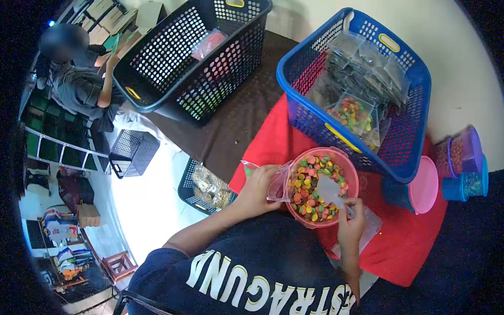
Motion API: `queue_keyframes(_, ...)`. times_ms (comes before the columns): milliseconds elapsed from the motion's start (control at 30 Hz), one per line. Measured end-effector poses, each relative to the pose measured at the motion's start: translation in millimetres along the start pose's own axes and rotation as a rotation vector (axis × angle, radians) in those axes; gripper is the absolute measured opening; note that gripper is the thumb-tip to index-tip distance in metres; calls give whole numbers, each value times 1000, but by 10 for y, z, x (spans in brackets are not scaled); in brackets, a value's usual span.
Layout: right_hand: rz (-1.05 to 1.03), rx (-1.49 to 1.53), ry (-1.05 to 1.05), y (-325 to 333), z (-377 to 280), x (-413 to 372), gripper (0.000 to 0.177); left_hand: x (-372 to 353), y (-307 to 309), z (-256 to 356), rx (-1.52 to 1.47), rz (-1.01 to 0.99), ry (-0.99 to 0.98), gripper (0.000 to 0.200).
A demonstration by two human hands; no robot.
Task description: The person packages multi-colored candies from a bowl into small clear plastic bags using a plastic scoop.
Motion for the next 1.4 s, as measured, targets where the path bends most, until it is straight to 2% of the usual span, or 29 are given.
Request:
queue_keyframes(100,-48,-105,34,-120,-49,-17,11,-83,49,74,23,-1,-5,83)
queue_keyframes(200,-104,-395,22,-177,-78,30,14,-161,134,120,50,0,44,82)
queue_keyframes(233,-98,-402,14,-168,-79,65,14,-197,127,115,39,-4,40,82)
queue_keyframes(300,-114,-501,180,-209,-178,119,18,-274,141,65,85,47,109,81)
queue_keyframes(367,-104,-590,125,-259,-304,176,16,-306,169,109,88,52,120,82)
queue_keyframes(433,-147,-821,204,-351,-210,246,14,-350,149,143,123,45,161,85)
queue_keyframes(500,-137,-843,251,-368,-171,262,14,-389,87,154,116,35,148,88)
queue_keyframes(567,-183,-808,166,-349,-163,265,16,-395,76,182,113,27,141,90)
queue_keyframes(767,-258,-682,127,-214,-206,181,22,-403,78,274,87,1,166,89)
queue_keyframes(833,-251,-687,188,-219,-243,126,18,-431,42,278,78,7,161,89)
queue_keyframes(900,-67,-733,263,-160,-360,60,14,-440,25,285,68,11,144,90)
queue_keyframes(967,-66,-652,318,-184,-423,-32,13,-436,48,301,60,6,145,91)
queue_keyframes(1067,-244,-788,306,-351,-391,-102,11,-467,17,280,78,10,122,91)
queue_keyframes(1167,-160,-764,348,-350,-272,3,11,-442,44,334,89,16,88,91)
queue_keyframes(1400,13,-933,419,88,-204,325,16,-435,70,316,76,1,93,93)
Point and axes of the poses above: each hand's wrist, its own x-axis towards the middle knuckle, its own y-axis out of the back of the hand, z = x × y, the point moved 4 cm from there along x, towards the middle knuckle, and after that the axes turned 11 degrees about -y, right-handed, at the moved point
